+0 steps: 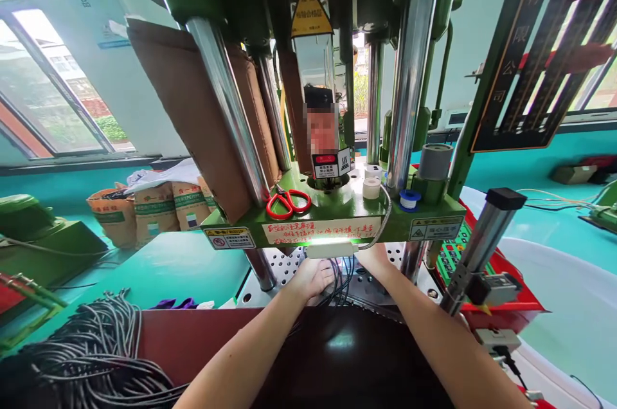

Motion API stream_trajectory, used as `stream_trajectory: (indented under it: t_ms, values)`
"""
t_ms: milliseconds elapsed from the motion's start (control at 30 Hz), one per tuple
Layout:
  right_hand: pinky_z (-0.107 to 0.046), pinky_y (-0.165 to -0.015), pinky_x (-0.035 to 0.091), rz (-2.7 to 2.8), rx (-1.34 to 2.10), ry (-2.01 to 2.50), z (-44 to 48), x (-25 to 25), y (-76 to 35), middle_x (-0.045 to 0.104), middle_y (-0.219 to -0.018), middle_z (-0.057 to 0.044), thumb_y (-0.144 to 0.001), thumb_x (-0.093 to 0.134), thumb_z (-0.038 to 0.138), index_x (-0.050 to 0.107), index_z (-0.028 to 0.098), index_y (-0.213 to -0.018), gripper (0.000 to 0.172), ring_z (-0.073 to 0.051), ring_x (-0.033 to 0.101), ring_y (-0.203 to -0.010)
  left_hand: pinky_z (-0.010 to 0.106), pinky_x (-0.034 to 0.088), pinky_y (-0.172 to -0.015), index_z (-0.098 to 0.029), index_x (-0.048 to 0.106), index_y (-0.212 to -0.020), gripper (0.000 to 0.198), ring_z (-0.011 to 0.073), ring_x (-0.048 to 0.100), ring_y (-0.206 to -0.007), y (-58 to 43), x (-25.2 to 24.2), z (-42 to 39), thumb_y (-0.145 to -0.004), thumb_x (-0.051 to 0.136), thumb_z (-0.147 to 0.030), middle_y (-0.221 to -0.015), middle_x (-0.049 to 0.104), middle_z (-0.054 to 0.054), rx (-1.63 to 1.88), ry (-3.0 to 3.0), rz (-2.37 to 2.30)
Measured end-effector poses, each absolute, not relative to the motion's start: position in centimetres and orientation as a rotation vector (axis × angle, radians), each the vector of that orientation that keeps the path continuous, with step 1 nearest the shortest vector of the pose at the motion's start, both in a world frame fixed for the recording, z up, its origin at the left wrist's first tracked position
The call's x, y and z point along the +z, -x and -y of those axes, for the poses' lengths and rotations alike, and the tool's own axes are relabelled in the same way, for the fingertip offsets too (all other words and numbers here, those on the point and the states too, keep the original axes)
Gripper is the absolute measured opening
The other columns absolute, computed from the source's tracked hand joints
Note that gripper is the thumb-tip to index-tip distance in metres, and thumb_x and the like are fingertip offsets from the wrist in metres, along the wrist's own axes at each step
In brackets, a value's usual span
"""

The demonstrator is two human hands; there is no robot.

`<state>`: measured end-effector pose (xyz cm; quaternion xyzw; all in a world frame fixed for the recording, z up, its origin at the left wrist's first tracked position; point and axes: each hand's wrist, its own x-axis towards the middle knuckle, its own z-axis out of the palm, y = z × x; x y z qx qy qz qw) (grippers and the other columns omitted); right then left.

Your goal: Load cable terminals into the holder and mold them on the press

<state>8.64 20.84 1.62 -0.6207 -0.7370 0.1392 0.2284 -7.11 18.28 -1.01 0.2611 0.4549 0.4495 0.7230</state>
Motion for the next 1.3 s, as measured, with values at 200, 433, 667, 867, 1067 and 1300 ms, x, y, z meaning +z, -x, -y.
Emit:
stream_trajectory:
  t_ms: [200, 433, 667, 867, 1067, 1300]
  values:
    - [-0.035, -0.075, 0.048, 2.05, 0.368, 1.861, -20.3, -0.4, -7.8, 0.064, -0.089, -0.004, -0.089, 0.048, 0.034, 0.061, 0.014, -0.091, 0.024, -0.016, 0.06, -0.08, 0.026, 0.05, -0.068, -0.016, 0.048, -0.088, 0.012, 0.0124, 0.061, -0.063, 7.1, -1.4, -19.2, -0.08, 0.05, -0.024, -0.069, 0.058, 0.001, 1.159, -0.569, -1.17]
    - [-0.037, -0.079, 0.047, 2.052, 0.272, 1.981, -20.4, -0.6, -8.0, 0.063, -0.096, -0.005, -0.09, 0.047, 0.036, 0.06, 0.015, -0.096, 0.025, -0.017, 0.059, -0.086, 0.029, 0.048, -0.062, -0.017, 0.051, -0.073, 0.005, 0.015, 0.057, -0.054, 8.1, -1.4, -19.1, -0.075, 0.054, -0.021, -0.056, 0.054, 0.0, 1.19, -0.84, -1.479]
    - [-0.037, -0.081, 0.046, 2.113, 0.238, 1.981, -20.4, -1.1, -8.1, 0.063, -0.098, -0.006, -0.089, 0.048, 0.034, 0.06, 0.015, -0.094, 0.023, -0.017, 0.059, -0.088, 0.034, 0.038, -0.091, -0.017, 0.057, -0.079, 0.013, 0.0283, 0.053, -0.107, 8.7, -1.4, -18.9, -0.069, 0.054, -0.01, -0.086, 0.063, 0.012, 1.203, -1.248, -1.782]
    - [-0.037, -0.079, 0.048, 2.154, 0.206, 1.93, -20.5, -0.8, -8.0, 0.06, -0.104, -0.006, -0.089, 0.05, 0.033, 0.059, 0.017, -0.1, 0.022, -0.017, 0.058, -0.09, 0.042, 0.034, -0.093, -0.014, 0.06, -0.084, 0.016, 0.0315, 0.054, -0.103, 8.9, -1.5, -19.2, -0.074, 0.048, -0.009, -0.085, 0.062, 0.015, 1.083, -1.474, -1.899]
    - [-0.037, -0.081, 0.048, 2.223, 0.167, 1.804, -20.5, 0.6, -7.8, 0.061, -0.104, -0.006, -0.09, 0.048, 0.03, 0.058, 0.016, -0.102, 0.021, -0.017, 0.059, -0.09, 0.042, 0.036, -0.09, -0.017, 0.065, -0.081, 0.015, 0.0319, 0.054, -0.102, 8.1, -0.1, -18.9, -0.077, 0.05, -0.02, -0.088, 0.063, 0.014, 1.039, -1.626, -1.942]
    - [-0.038, -0.081, 0.048, 2.27, 0.137, 1.77, -20.1, 0.6, -6.2, 0.062, -0.102, -0.006, -0.088, 0.051, 0.027, 0.06, 0.016, -0.099, 0.018, -0.017, 0.059, -0.091, 0.037, 0.04, -0.09, -0.014, 0.067, -0.087, 0.021, 0.0283, 0.056, -0.097, 7.0, -0.6, -19.0, -0.074, 0.051, -0.016, -0.091, 0.065, 0.015, 0.91, -1.839, -1.97]
